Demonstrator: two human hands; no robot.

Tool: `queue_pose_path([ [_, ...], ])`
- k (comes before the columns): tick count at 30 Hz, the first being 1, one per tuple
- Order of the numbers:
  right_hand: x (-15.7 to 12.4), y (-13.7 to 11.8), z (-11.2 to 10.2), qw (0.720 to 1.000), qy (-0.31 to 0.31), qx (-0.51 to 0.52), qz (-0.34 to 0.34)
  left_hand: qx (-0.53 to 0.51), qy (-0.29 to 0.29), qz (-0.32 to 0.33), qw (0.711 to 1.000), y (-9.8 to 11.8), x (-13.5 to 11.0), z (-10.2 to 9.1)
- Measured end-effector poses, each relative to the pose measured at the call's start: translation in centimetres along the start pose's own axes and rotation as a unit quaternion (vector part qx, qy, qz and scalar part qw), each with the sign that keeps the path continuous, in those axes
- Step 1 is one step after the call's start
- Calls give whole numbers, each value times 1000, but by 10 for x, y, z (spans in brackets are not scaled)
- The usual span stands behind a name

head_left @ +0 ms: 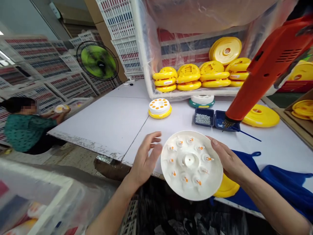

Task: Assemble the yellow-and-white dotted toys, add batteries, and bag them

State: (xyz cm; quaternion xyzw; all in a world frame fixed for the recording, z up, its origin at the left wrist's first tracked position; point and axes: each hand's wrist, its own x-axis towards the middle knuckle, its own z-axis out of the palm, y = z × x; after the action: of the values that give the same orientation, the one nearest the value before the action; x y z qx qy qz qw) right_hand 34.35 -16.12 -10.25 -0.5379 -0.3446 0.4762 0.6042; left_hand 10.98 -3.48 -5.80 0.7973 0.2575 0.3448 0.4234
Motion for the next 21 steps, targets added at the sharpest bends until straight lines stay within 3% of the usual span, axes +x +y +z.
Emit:
queue_pose_path([
  [3, -2, -5, 0, 996, -49, -69, -19, -150, -124, -159, 968, -4, 17, 2],
  [8, 0, -8, -2, 986, -59, -145, -62, -308, -143, -276, 899, -17, 12, 14],
  [12, 5, -17, -3, 979, -97, -168, -63, -403, -124, -279, 863, -20, -6, 24],
  [15, 8, -25, -3, 978, -131, -153, -46, -435, -92, -271, 854, -20, -19, 32],
  [21, -4, -6, 3, 987, -53, -134, -74, -431, 28, -222, 874, -25, -25, 32],
])
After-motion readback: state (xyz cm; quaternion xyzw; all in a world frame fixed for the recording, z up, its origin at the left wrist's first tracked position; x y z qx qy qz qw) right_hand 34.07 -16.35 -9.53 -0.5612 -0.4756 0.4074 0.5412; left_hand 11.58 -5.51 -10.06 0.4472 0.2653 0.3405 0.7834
